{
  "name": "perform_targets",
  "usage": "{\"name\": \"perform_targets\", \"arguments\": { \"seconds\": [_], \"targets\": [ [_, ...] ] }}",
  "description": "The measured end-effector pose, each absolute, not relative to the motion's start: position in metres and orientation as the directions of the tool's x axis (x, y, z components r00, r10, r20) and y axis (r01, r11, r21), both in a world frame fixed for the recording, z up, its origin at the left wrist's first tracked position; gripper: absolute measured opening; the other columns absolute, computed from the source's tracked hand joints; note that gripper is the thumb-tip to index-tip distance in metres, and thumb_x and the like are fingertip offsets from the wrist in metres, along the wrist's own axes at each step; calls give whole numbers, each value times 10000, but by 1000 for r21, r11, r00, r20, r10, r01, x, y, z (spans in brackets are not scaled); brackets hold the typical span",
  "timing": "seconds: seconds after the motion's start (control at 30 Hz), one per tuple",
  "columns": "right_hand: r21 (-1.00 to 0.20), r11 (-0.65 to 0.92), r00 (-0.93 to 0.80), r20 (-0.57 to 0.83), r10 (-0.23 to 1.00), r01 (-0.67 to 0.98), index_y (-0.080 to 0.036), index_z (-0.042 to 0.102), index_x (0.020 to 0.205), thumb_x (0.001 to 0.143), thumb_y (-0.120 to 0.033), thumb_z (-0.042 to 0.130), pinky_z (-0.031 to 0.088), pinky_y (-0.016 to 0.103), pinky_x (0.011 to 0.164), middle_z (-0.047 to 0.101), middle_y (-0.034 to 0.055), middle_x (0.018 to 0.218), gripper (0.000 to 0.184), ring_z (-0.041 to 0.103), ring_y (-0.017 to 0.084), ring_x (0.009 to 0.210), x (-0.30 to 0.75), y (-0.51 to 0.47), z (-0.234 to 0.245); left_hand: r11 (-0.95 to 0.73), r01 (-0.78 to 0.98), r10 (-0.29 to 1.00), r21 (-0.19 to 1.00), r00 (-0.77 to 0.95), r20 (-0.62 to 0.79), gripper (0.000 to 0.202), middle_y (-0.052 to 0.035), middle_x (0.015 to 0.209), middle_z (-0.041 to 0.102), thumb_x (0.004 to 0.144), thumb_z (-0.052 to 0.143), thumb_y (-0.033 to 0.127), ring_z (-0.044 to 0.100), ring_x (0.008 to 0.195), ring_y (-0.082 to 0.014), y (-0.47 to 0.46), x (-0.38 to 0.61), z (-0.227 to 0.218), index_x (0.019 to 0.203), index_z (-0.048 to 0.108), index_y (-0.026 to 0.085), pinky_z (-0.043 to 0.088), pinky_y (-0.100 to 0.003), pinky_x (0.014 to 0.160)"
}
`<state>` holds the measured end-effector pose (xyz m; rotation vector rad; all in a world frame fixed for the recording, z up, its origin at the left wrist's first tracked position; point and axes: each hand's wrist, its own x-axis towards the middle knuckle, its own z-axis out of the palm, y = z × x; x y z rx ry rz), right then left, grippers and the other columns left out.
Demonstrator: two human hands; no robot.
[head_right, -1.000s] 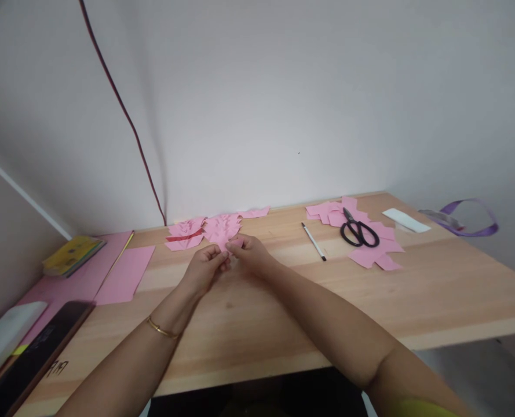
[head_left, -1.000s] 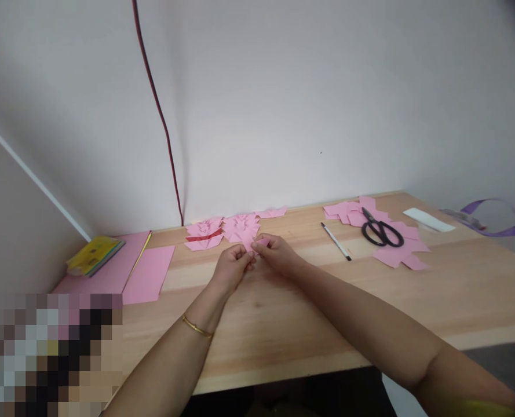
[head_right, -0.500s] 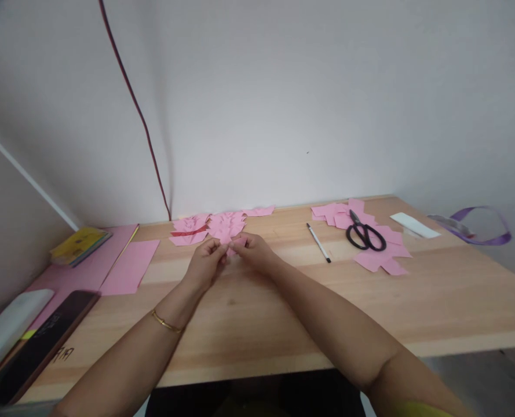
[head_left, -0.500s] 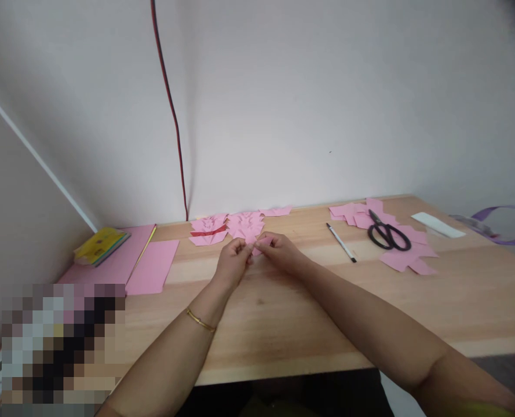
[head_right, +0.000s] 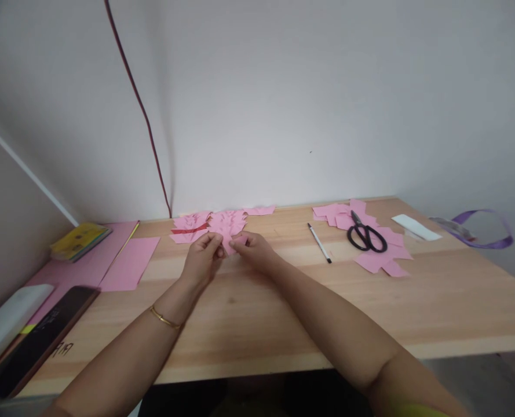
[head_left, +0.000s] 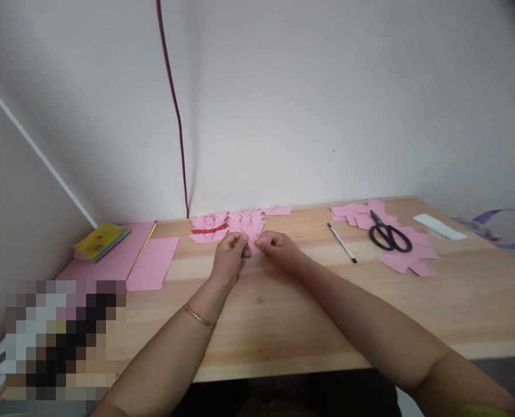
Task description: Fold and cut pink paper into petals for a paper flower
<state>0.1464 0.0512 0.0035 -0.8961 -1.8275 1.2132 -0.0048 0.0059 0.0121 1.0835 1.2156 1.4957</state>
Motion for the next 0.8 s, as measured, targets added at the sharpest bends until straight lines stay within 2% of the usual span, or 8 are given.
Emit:
{"name": "perform_targets", "arguments": {
  "seconds": [0.07, 0.17, 0.23, 0.4, 0.63, 0.8],
  "targets": [
    [-954, 279, -436, 205, 876, 111, -165, 538, 664, 783, -398, 559, 368, 242, 618, 529, 1, 686, 262, 462, 117, 641, 146, 51, 4, -52, -106, 991, 993, -132, 38, 256, 20, 522, 532, 729, 636, 403, 477, 492, -85, 4, -4, 12, 691, 581, 155, 366, -212, 525],
    [-960, 268, -427, 208, 880, 84, -166, 545, 634, 785, -420, 556, 374, 248, 622, 539, 12, 686, 296, 474, 125, 656, 145, 50, 3, 11, 5, 999, 1000, -30, -11, 263, 4, 526, 550, 701, 664, 388, 473, 480, -83, 3, -3, 10, 647, 583, 143, 319, -204, 482],
    [-961, 261, -433, 199, 879, 90, -167, 534, 620, 779, -442, 563, 374, 248, 615, 537, 11, 667, 319, 472, 127, 647, 145, 50, 2, 12, 39, 999, 999, -33, -11, 259, 4, 526, 553, 690, 672, 371, 462, 470, -79, 2, -3, 9, 617, 568, 146, 296, -199, 464],
    [-973, 198, -420, 133, 898, 115, -166, 519, 647, 835, -525, 454, 379, 252, 599, 531, 7, 615, 410, 475, 124, 603, 145, 50, 4, 15, -57, 995, 998, -99, -20, 257, 6, 543, 568, 653, 693, 328, 475, 473, -77, 3, -2, 9, 575, 520, 155, 322, -201, 478],
    [-954, 290, -455, 228, 861, 71, -162, 558, 715, 778, -411, 574, 378, 244, 626, 561, -7, 675, 257, 495, 121, 650, 145, 51, 0, 29, -109, 995, 994, -94, -39, 274, 6, 569, 583, 638, 707, 332, 498, 489, -80, 5, -1, 7, 581, 505, 156, 355, -207, 508],
    [-960, 260, -422, 195, 885, 102, -162, 560, 696, 804, -435, 531, 371, 249, 615, 538, -8, 648, 295, 484, 122, 631, 144, 51, -2, 47, -73, 995, 996, -83, -53, 222, 12, 556, 577, 654, 693, 307, 496, 488, -80, 4, -1, 7, 617, 536, 154, 323, -193, 482]
  ]
}}
